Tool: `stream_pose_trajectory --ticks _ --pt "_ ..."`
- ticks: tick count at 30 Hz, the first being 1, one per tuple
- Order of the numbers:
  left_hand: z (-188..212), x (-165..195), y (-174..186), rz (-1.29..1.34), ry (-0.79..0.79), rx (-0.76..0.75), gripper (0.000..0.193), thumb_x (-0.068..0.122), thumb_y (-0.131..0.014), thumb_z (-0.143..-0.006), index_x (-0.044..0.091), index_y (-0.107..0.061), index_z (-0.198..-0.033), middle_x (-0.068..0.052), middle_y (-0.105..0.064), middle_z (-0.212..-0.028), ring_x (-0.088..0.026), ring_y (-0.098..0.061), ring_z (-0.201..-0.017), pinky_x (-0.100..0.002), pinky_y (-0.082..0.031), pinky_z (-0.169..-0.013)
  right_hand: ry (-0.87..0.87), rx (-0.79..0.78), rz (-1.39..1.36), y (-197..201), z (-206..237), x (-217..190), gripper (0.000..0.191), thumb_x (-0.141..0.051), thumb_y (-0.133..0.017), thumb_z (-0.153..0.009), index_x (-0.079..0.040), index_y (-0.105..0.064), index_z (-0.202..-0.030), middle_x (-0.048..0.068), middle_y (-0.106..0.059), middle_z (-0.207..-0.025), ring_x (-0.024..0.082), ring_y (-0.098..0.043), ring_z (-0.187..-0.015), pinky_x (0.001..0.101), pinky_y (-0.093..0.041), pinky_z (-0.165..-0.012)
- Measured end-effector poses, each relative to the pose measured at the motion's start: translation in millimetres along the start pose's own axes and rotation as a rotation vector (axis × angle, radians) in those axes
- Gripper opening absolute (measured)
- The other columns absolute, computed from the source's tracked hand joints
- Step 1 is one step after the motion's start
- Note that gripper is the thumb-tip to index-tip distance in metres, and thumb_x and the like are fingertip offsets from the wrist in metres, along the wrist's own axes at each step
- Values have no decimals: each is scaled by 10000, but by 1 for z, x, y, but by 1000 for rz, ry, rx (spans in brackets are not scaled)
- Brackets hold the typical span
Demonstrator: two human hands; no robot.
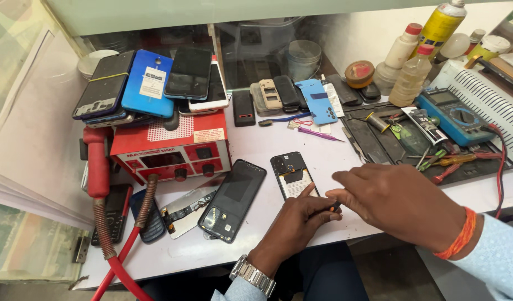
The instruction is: The person uses a plastic pry tool to separate the back cover from a smartphone, then uses a screwdriver to remove screws from the internal frame. The person handles the phone, back cover, and tools on a cluttered workbench.
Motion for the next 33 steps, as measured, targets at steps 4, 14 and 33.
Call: stream_pose_trajectory --ticks 4,14,33 --pt "0 1 3 48 50 1 117 86 -684 -933 32 -741 -1020 -95 -764 -823 -216 -722 -703 -461 -185 -1293 -161 -236 67 -3 -11 1 324 -445 -599 -919 -121 -604 -931 123 -657 -653 351 -683 -622 491 -520 -562" --pt "2 4 6 -16 34 -16 133 100 -676 -952 35 -759 -1032 -107 -750 -772 -239 -678 -628 -447 -201 -1278 -249 -168 -214 -20 -7 0 307 -386 -606 -953 -83 -555 -968 204 -656 -660 432 -656 -639 544 -486 -572" --pt "7 -7 0 112 7 -89 216 152 -619 -1012 76 -739 -1176 -74 -771 -858 -175 -699 -740 -461 -202 -1282 -66 -332 -367 -15 5 0 172 -277 -506 -982 -110 -499 -1024 122 -681 -928 354 -677 -873 460 -511 -735"
Point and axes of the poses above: each hand's wrist, its own z-axis away from the middle knuckle, its own y-axis out of the back of the hand, x = y × z, the point moved 3 cm from there along -z, towards the middle knuckle
